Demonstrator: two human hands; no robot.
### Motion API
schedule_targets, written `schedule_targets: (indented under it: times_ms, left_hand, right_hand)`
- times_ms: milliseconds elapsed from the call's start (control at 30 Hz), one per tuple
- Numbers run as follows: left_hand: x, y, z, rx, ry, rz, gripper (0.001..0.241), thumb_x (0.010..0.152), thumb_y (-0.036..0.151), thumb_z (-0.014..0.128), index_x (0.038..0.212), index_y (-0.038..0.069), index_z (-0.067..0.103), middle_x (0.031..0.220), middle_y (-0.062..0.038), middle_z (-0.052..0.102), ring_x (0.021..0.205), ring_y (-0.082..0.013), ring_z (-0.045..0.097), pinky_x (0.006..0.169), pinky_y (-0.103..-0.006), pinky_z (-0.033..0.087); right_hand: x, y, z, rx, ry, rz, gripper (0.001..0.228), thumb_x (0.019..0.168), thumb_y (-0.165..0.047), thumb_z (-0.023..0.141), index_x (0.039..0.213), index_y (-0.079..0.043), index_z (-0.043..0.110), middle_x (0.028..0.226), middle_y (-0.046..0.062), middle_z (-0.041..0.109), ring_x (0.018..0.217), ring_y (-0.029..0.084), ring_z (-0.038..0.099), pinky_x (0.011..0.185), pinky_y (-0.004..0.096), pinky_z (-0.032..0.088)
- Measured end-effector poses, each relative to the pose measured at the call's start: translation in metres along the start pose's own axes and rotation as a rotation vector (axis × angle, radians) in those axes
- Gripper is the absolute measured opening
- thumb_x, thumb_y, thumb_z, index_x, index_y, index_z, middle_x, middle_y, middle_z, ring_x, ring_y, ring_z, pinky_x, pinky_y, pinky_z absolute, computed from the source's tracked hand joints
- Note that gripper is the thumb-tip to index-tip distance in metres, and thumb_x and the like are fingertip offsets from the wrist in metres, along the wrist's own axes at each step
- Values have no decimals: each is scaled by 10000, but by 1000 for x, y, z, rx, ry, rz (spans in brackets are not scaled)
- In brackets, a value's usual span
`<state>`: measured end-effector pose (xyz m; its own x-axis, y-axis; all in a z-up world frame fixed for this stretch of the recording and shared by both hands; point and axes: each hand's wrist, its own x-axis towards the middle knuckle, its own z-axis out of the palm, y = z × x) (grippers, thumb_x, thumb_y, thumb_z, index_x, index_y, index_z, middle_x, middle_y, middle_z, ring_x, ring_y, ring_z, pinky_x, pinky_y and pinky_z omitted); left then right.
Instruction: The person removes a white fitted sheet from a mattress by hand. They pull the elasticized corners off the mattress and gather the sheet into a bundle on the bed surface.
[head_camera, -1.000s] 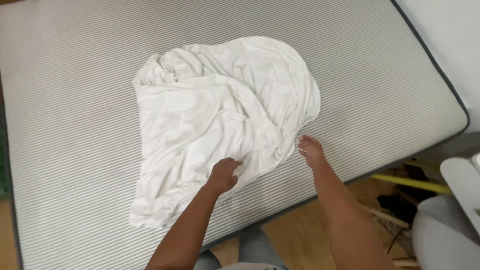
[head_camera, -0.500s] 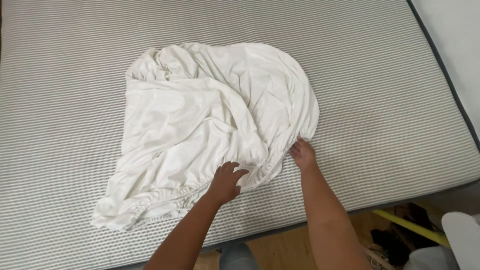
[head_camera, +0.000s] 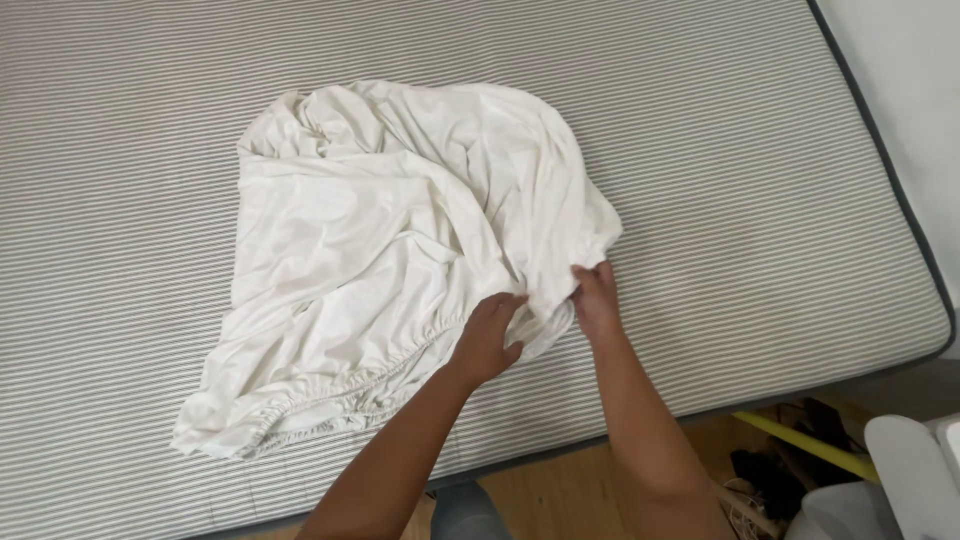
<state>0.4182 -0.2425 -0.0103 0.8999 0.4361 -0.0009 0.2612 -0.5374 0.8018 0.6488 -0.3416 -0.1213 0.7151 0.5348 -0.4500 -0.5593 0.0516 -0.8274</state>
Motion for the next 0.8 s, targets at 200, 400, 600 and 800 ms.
schedule_targets:
  times_ms: [200,400,600,800]
  left_hand:
    - [19,17,11,-198,76,-192,1105,669,60,827,1554,27,166,1345,-235,515,1219,-383,531,1029,-434,473]
    - [-3,3,-8,-403,77,-360,728,889,137,668,1540,70,349,1194,-164,724,1077,-280,736,905,-396,593]
    - [-14,-30,-43,-413,148,-163,572,889,36,653,1444,62,521,1275,-128,696,1192,-225,648,1011,-341,494]
    - [-22,-26,-99,-642,235,-260,429,1001,195,630,1403,51,587,1208,-71,720,1118,-147,634,990,-301,491]
  right_hand:
    - [-103,-3,77,-378,-243,-154,562,970,-19,571,1508,-61,414,1189,107,677,967,159,642,812,311,551]
    - [-141,3,88,-639,-405,-215,528,987,-79,621,1485,-41,450,1206,79,698,1088,147,666,921,284,541]
    - [-111,5,90,-490,-495,-164,463,1000,-109,614,1453,-38,547,1108,55,678,937,126,628,812,273,542]
    - [-83,-36,127,-317,-291,-36,450,1003,-210,514,1388,1,612,974,101,677,775,190,635,721,328,519]
